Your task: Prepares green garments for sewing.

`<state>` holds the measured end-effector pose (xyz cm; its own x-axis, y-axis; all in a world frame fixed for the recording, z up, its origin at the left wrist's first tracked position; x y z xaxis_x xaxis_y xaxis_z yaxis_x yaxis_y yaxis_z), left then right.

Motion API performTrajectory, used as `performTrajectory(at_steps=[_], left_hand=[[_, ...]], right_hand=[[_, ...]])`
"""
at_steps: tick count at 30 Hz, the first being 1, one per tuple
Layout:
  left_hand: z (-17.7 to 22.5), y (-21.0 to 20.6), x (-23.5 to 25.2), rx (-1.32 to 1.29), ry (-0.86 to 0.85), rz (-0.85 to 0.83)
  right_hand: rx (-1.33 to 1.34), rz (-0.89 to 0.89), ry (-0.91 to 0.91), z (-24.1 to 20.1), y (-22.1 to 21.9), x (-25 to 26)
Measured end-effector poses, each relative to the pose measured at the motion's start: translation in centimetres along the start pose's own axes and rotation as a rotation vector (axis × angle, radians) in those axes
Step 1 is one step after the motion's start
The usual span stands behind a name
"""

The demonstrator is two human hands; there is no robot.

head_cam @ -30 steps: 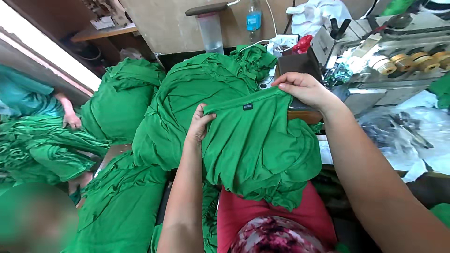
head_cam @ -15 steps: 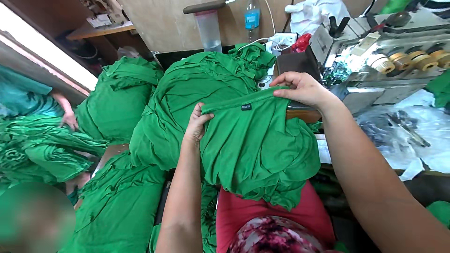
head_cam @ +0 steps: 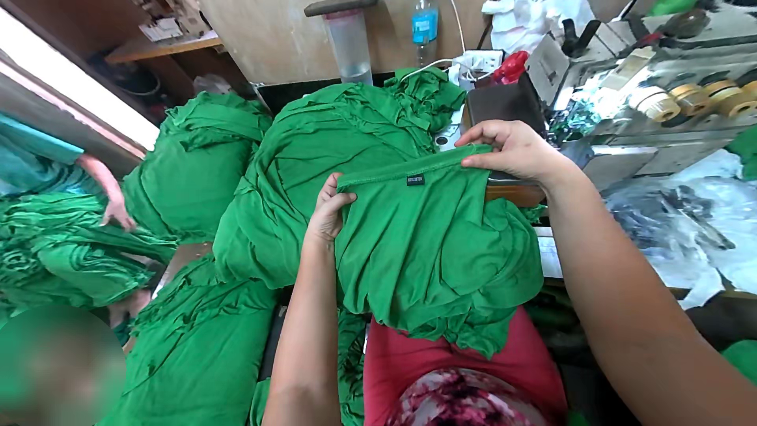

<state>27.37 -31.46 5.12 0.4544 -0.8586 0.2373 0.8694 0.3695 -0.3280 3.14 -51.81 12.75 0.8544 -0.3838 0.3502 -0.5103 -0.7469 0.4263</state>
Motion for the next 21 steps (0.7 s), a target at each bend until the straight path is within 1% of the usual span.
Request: performTrajectory(at_steps=[5, 14, 21], left_hand=[[-0.07, 0.16, 0.07, -0.021, -0.03, -0.038], [0.05, 0.12, 0.06, 0.005, -0.045, -0.038], [-0.24, 0.26, 0.13, 0.013, 0.026, 0.015]], right_hand=[[0.001, 0.001, 0.014, -0.09, 0.02, -0.06], [0.008, -0.011, 0.042, -0.1, -0.06, -0.1], [-0.016, -0.007, 0.036, -0.23, -0.07, -0.14]])
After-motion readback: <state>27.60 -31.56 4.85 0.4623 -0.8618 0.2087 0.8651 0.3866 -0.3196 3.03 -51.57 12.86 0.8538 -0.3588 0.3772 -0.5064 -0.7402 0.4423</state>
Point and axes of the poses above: each hand's wrist, its own x-axis towards the middle knuckle, its own y-axis out of the back of the hand, z = x × y, the point moved 6 cm from there along x, towards the middle knuckle, and after that the axes turned 2 degrees about -x, right-handed, at the moved point
